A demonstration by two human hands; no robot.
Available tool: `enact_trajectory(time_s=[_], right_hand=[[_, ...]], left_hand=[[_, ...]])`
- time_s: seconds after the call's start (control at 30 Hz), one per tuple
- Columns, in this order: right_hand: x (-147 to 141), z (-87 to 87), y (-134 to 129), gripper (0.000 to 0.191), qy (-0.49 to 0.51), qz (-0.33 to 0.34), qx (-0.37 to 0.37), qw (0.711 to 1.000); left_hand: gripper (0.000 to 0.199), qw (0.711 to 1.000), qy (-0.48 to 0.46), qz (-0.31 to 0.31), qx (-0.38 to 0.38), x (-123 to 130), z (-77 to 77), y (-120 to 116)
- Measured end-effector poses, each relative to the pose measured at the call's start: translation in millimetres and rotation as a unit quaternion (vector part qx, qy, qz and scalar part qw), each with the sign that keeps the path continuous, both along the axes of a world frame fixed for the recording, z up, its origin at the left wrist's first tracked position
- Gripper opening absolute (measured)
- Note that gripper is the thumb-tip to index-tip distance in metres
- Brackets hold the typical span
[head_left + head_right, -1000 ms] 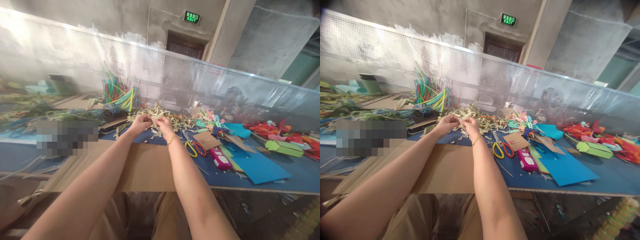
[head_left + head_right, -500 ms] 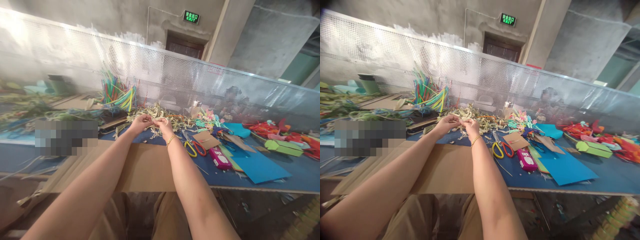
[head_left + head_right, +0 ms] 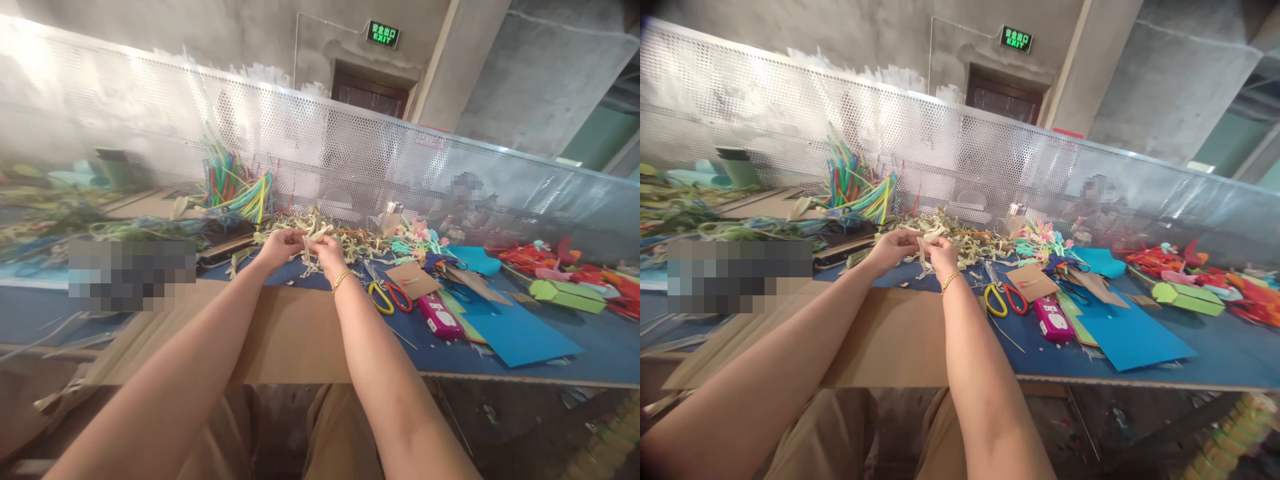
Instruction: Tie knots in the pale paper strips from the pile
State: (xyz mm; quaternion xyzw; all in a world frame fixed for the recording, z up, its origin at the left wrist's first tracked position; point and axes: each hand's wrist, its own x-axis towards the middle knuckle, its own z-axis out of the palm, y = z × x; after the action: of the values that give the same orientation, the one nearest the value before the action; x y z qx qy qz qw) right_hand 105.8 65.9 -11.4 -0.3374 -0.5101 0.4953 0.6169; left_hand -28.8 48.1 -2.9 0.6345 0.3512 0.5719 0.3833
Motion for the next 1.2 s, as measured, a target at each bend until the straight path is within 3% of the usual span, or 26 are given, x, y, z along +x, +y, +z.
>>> enact_trajectory(time_s=[0.3,0.6,0.9,1.2], right_hand=[[-0.2,0.2,-1.0,0.026,-0.036,-0.034,0.015,0.999],[-1.7,3.6,-3.6,0.03,-0.028,-0.016,0.003,0.999],[-1.0,3.3,-5.0,0.021,-0.089,-0.039,0.079,0.992],[-0.5,6.7,-6.5,0.017,-0.033,-0.019,0.121,0.992]], left_hand=[[0.047,1.0,0.011,0.016,-0.001,3.6,3.8,-7.4],[0.039,1.0,0.009,0.015,-0.007,3.1,5.4,-6.9],[0.031,0.996,-0.048,0.016,-0.072,6.9,7.2,-9.5],[0.049,0.986,-0.107,0.035,-0.12,6.0,9.9,-10.9]])
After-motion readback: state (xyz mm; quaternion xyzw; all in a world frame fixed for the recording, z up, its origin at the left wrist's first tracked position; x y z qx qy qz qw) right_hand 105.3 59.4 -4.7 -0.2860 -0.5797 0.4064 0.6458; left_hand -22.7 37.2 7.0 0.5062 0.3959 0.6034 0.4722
